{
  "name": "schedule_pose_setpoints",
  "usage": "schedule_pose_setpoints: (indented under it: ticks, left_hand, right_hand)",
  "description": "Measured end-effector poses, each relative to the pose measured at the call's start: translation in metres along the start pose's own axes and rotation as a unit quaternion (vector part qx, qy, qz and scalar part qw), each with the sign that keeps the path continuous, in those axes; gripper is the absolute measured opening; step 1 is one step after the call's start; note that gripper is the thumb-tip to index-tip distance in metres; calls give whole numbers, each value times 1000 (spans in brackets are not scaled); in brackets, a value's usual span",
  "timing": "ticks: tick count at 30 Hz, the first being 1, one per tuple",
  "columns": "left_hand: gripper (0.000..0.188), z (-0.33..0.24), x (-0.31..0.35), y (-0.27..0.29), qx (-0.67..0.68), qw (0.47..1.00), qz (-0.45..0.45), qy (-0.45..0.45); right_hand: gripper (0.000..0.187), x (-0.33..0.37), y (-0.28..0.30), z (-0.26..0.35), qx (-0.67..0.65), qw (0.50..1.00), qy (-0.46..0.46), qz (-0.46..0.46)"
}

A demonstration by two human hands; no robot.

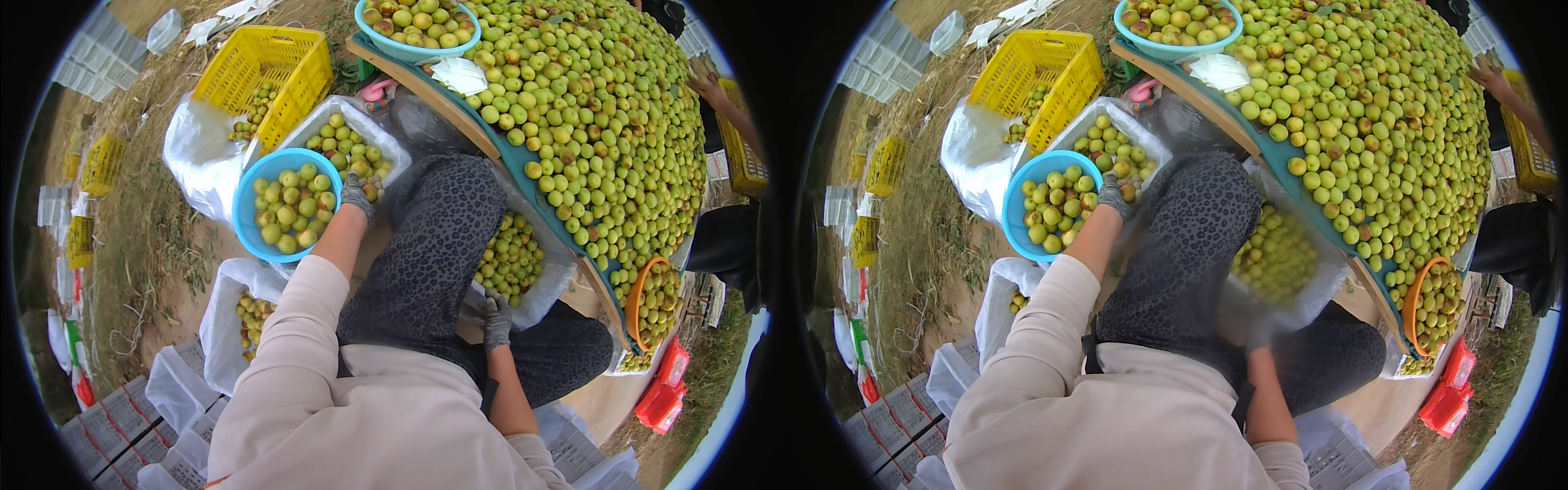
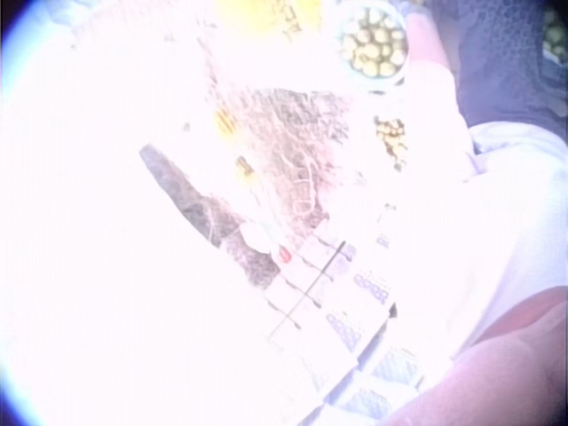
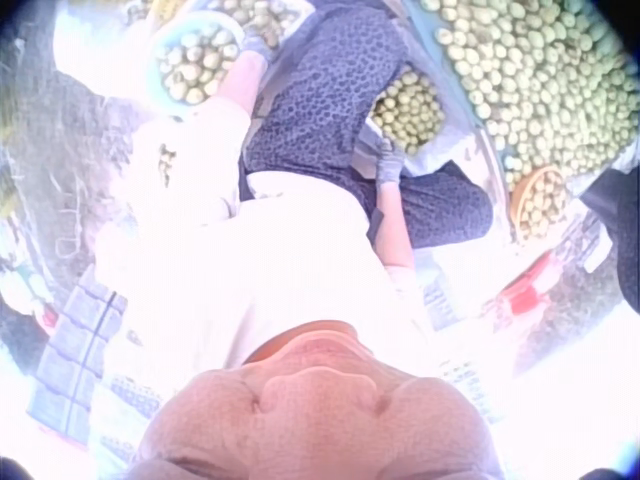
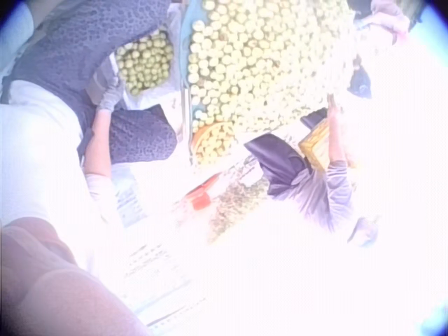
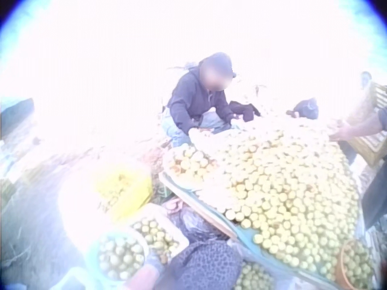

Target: The person sits at a table outdoors and sorts green plums by hand, moving them from a large pile into a white bin and occasionally into a blue bowl. The person wears gloves and repeatedly picks, inspects, and places plums into containers.

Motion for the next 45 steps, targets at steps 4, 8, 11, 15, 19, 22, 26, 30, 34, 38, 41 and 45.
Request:
schedule_pose_setpoints:
  ticks: [4, 8, 11, 15, 19, 22, 26, 30, 34, 38, 41, 45]
  left_hand:
    - [38, -1, 33, 22, -96, 987, 127, -3]
    - [55, -30, 99, 70, -8, 932, 351, 86]
    - [66, -59, 128, 99, -31, 923, 374, 84]
    - [64, -87, 140, 118, -57, 917, 391, 52]
    - [55, -107, 136, 154, -136, 906, 401, -14]
    - [36, -113, 144, 234, -146, 934, 323, 47]
    - [27, -97, 140, 386, -148, 988, 5, 37]
    - [38, -57, 96, 495, -97, 944, -311, -49]
    - [56, -62, 67, 498, -179, 891, -413, -50]
    - [52, -93, 76, 392, -440, 757, -475, -92]
    - [50, -121, 112, 269, -617, 572, -375, -391]
    - [44, -106, 158, 91, -433, 578, -33, -691]
  right_hand:
    - [25, -2, 3, -18, 31, 998, -56, -17]
    - [23, 2, 3, -10, 35, 999, 10, 21]
    - [22, 6, -2, 2, -17, 997, 32, 65]
    - [24, 8, -6, 12, -69, 991, 11, 114]
    - [26, 10, 1, 15, -14, 992, 37, 117]
    - [25, 12, 6, 17, 30, 992, 51, 112]
    - [25, 15, 1, 30, -8, 992, -27, 125]
    - [23, 33, -11, 58, -155, 967, -119, 162]
    - [21, 48, -13, 73, -223, 949, -143, 168]
    - [21, 42, -9, 57, -43, 989, -107, 87]
    - [21, 39, -14, 56, -27, 995, -56, 76]
    - [19, 48, -13, 96, 67, 997, 1, 40]
Point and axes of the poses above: each hand's wrist, its own x-axis away from the middle knuckle, its own y-axis out of the back of the hand, z = x × y, the point moved 3 cm from there along -x, towards the middle knuckle, and after that the axes turned 10 degrees about -y, right-handed, at the moved point
